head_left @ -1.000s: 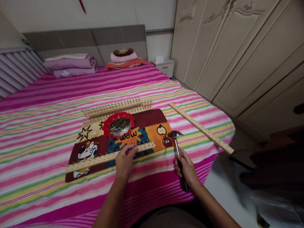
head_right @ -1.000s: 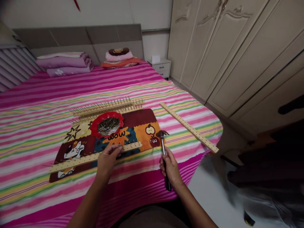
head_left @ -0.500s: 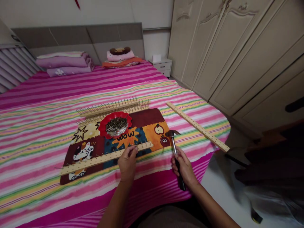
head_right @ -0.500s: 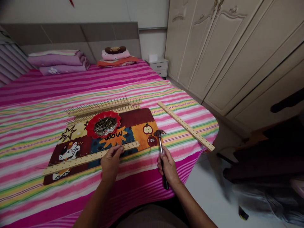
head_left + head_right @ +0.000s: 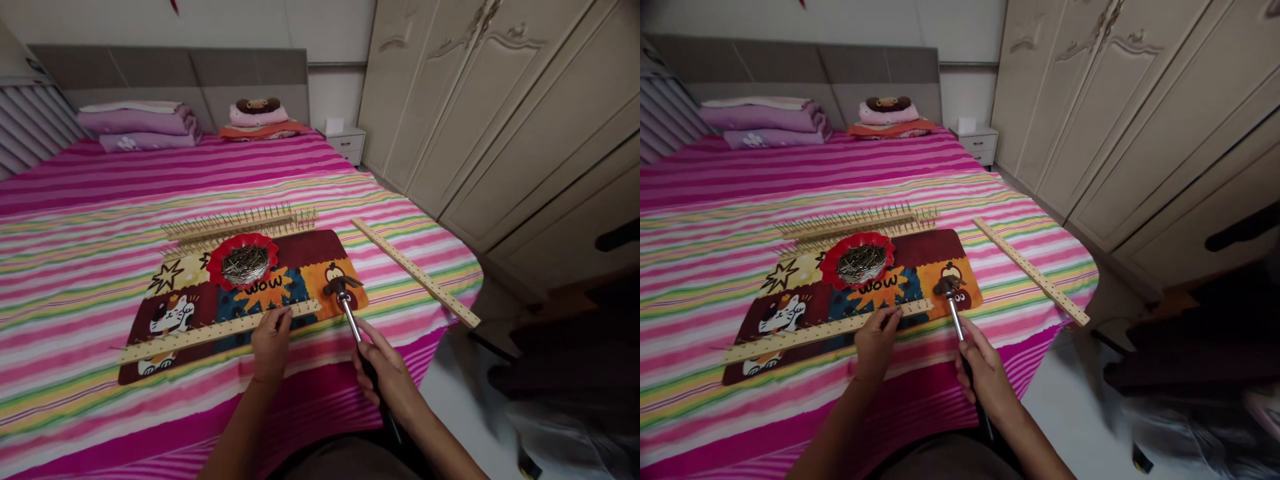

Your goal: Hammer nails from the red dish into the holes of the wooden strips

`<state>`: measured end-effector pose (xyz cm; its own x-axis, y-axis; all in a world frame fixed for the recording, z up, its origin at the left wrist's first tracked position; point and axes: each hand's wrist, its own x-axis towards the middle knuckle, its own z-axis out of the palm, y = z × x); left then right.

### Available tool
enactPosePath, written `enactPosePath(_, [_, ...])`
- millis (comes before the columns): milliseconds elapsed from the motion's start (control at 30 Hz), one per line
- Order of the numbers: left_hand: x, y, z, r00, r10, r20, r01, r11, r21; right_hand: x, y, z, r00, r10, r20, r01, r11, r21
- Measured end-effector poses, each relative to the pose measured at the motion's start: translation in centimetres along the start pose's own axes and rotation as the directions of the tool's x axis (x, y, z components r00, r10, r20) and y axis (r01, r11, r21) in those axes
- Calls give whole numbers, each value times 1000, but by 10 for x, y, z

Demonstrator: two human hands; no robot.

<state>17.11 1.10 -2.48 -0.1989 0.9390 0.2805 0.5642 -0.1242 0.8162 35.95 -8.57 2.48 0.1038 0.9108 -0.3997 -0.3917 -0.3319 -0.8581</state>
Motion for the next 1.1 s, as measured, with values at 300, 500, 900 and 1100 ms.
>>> enactPosePath(300, [0,-1,1,998,67,-3,-67,997,46,-10,-19,32,966,140,217,-80,961,-263])
enactPosePath(500, [-2,1,1,1000,24,10,-24,999,40,-7,-15,34,977,80,196,-17,953,-304])
enactPosePath(900, [-3,3,0,1000,-8,17,8,1000,-7,27,-10,6,979,-126,-158,114,990,-87])
enactPosePath(1100, [9,14,-31,995,93,-33,-90,992,84,50,16,-20,979,-90,-185,109,989,99])
